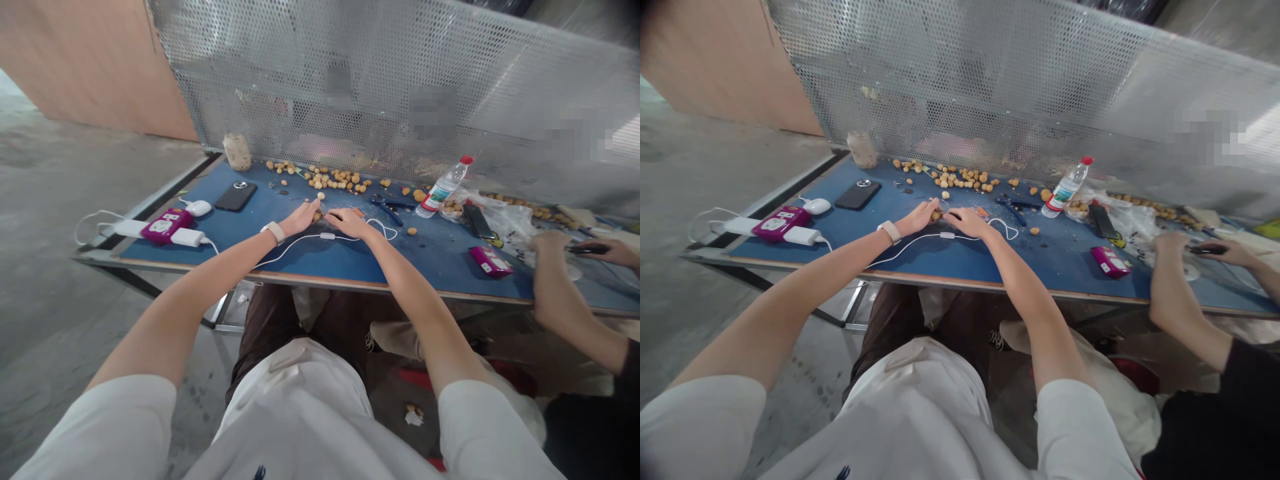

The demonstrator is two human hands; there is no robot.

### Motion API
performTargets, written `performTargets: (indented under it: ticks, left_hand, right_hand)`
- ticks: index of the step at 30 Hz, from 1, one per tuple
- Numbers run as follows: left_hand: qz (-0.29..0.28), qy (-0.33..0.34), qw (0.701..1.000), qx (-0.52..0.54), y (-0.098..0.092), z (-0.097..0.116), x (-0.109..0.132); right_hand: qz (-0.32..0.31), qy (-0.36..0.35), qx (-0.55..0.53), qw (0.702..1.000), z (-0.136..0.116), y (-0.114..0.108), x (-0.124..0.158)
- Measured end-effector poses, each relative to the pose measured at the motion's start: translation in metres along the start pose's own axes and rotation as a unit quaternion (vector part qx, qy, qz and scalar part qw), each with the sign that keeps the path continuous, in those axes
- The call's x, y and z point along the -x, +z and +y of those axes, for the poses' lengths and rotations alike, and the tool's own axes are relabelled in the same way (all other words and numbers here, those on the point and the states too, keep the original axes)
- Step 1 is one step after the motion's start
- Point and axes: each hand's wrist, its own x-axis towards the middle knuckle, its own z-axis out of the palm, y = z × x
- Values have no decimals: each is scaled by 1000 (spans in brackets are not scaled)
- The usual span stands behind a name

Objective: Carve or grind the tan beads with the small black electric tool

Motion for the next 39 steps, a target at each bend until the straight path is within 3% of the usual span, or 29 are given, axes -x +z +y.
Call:
performTargets:
  ticks: [39]
  left_hand:
    - [16, 0, 1000, -15, -1, 4, 0]
  right_hand:
    - [1, 21, -40, 999, -8, 2, 2]
